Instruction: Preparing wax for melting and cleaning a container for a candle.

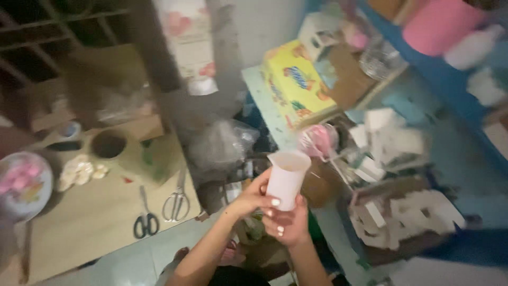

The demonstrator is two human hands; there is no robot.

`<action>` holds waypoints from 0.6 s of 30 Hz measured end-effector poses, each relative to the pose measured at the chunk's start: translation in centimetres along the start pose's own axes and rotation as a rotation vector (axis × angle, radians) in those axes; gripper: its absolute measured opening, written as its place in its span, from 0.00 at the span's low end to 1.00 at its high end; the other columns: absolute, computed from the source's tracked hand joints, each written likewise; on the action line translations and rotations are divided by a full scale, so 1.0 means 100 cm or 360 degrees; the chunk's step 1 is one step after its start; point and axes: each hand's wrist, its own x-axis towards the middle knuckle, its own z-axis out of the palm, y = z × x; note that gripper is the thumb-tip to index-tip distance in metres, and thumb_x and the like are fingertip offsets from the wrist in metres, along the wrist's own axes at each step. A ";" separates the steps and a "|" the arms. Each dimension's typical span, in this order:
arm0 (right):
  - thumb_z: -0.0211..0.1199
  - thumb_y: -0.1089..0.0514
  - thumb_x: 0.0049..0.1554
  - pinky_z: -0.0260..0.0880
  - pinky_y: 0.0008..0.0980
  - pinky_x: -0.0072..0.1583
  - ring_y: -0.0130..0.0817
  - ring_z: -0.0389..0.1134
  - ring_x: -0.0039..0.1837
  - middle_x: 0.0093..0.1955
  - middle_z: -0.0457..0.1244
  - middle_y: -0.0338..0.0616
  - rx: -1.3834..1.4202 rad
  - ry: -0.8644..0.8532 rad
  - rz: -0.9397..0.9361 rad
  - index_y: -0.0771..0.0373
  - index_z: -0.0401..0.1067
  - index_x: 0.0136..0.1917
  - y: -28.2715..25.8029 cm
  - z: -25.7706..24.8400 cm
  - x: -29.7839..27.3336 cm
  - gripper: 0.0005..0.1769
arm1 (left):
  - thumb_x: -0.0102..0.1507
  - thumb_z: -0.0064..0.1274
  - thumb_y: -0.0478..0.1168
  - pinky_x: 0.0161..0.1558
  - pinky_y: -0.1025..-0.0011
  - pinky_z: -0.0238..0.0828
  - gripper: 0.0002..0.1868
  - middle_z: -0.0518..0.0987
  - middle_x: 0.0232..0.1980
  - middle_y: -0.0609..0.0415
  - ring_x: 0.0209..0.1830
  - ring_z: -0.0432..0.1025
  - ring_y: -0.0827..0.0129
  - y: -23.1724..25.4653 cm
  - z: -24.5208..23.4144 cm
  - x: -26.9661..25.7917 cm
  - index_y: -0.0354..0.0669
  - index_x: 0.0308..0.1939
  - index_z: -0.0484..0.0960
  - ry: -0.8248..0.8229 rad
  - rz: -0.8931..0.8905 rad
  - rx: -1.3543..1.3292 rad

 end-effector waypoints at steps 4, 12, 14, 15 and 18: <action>0.59 0.23 0.50 0.64 0.32 0.31 0.39 0.66 0.32 0.46 0.66 0.53 0.0001 0.0235 0.0467 0.63 0.60 0.71 0.028 -0.046 0.031 0.51 | 0.56 0.66 0.41 0.70 0.62 0.61 0.53 0.66 0.73 0.45 0.73 0.62 0.60 0.006 -0.032 -0.050 0.42 0.79 0.51 0.0380 0.0034 0.0385; 0.66 0.59 0.58 0.67 0.27 0.38 0.27 0.67 0.36 0.41 0.70 0.42 -0.1076 0.1147 0.0513 0.61 0.76 0.55 0.020 -0.167 0.167 0.11 | 0.56 0.65 0.39 0.67 0.59 0.64 0.47 0.70 0.68 0.43 0.69 0.66 0.57 0.065 -0.119 -0.185 0.35 0.75 0.56 0.1155 0.0170 0.0004; 0.66 0.58 0.58 0.68 0.30 0.40 0.29 0.68 0.38 0.39 0.69 0.40 -0.0897 0.1254 0.0383 0.61 0.75 0.48 0.005 -0.198 0.223 0.06 | 0.57 0.66 0.38 0.66 0.56 0.65 0.46 0.70 0.66 0.39 0.68 0.66 0.53 0.041 -0.152 -0.205 0.30 0.73 0.57 0.1148 0.0197 -0.0096; 0.66 0.58 0.59 0.70 0.30 0.44 0.30 0.69 0.40 0.39 0.69 0.39 -0.0889 0.1358 0.0305 0.60 0.75 0.48 -0.003 -0.195 0.255 0.05 | 0.54 0.66 0.38 0.66 0.59 0.64 0.48 0.70 0.69 0.46 0.69 0.66 0.57 0.019 -0.172 -0.211 0.38 0.74 0.58 0.1272 0.0064 -0.0174; 0.64 0.57 0.60 0.72 0.30 0.49 0.30 0.70 0.44 0.40 0.69 0.38 -0.0777 0.1536 0.0057 0.60 0.75 0.46 -0.026 -0.229 0.342 0.05 | 0.51 0.65 0.38 0.66 0.61 0.64 0.49 0.70 0.71 0.52 0.70 0.66 0.62 -0.034 -0.222 -0.210 0.46 0.75 0.58 0.1377 -0.0057 -0.0247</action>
